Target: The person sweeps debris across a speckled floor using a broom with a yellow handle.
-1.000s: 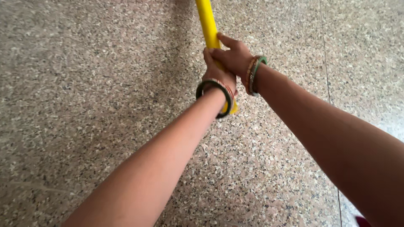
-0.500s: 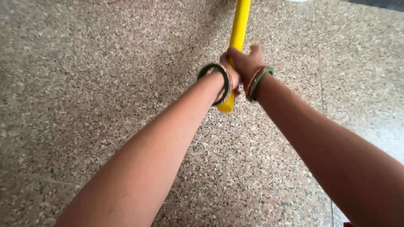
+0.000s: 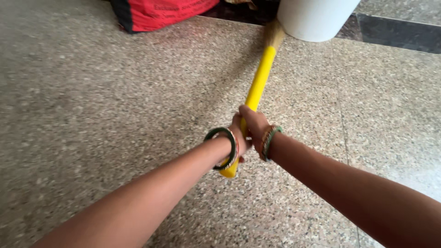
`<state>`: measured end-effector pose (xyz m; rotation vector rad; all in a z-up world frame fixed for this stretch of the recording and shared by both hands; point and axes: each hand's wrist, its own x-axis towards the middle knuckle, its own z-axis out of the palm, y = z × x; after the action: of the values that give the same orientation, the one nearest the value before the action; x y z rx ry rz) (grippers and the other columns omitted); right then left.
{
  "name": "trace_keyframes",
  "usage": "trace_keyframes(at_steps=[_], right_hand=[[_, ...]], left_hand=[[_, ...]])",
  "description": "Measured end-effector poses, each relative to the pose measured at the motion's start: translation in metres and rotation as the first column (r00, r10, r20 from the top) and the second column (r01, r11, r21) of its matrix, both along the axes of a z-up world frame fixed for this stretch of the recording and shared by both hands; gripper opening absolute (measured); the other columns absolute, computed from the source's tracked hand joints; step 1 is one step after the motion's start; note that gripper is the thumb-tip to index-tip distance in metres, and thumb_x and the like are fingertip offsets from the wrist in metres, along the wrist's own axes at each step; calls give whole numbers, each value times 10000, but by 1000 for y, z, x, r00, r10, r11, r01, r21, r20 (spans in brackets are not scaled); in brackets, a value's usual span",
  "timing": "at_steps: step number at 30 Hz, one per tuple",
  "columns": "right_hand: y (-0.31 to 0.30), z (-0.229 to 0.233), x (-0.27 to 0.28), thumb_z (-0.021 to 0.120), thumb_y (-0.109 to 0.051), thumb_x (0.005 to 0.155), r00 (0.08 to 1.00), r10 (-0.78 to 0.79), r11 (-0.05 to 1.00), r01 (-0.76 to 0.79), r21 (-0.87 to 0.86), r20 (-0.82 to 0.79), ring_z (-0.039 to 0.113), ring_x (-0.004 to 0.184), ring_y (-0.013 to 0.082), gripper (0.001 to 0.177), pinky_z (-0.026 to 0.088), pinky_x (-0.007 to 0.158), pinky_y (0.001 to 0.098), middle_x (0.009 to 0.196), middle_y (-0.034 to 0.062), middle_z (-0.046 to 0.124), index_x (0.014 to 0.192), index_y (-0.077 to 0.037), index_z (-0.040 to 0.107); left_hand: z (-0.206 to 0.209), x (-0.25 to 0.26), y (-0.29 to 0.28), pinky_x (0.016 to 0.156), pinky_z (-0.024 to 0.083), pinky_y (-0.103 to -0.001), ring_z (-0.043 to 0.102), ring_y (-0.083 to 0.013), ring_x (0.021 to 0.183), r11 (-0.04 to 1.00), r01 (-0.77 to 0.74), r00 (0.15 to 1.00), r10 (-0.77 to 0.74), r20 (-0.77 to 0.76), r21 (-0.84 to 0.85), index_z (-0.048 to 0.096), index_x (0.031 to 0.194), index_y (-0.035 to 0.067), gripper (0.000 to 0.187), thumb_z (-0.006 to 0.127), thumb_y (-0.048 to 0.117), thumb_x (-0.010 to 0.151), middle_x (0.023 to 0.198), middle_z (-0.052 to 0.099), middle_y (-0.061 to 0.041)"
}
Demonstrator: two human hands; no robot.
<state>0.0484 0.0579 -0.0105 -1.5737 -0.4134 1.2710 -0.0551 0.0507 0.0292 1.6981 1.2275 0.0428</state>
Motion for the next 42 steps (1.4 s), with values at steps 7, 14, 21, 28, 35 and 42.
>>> trace_keyframes(at_steps=[7,14,21,28,35,42], right_hand=[[-59,2,-37,618,-401,829,993,-93,992,99,78,-76,663,931,284,524,543,787,460,990,141,692,1151,13,626],[-85,16,-50,641,-377,833,949,-147,986,163,36,-277,642,865,295,475,540,817,461,955,138,658,1132,-13,580],[-123,30,-61,591,-433,878,919,-167,975,208,80,-357,647,842,287,448,558,817,466,953,140,642,1082,-34,571],[-122,56,-93,649,-339,873,959,-148,987,159,26,-243,668,765,279,386,595,716,449,883,125,647,1086,-22,595],[-104,49,-120,687,-306,841,1000,12,998,-13,63,22,721,795,257,437,617,702,402,922,139,718,1142,5,630],[-117,31,-103,673,-273,835,1000,11,990,-9,-143,13,764,876,243,422,671,782,388,954,132,746,1192,-55,612]], left_hand=[[39,-39,-54,474,559,-340,656,-205,594,996,79,996,-80,-28,-45,49,1554,282,834,583,91,942,1086,682,-98],[57,-61,-79,456,540,-342,614,-203,554,990,105,992,-111,-57,-94,180,1542,298,773,596,102,921,1034,675,-116],[96,-87,-103,451,541,-341,636,-181,487,965,249,964,-239,-120,77,337,1510,316,751,600,104,840,902,712,-63],[91,-112,-121,424,510,-314,602,-150,477,1000,-19,999,19,47,6,304,1545,307,771,652,137,878,910,745,-24],[58,-115,-129,414,511,-328,625,-210,480,946,-322,942,324,83,-44,145,1570,300,824,625,122,924,880,704,-91],[17,-91,-122,428,551,-301,627,-164,489,975,-172,984,176,22,-143,221,1543,238,678,552,167,955,978,709,-71]])
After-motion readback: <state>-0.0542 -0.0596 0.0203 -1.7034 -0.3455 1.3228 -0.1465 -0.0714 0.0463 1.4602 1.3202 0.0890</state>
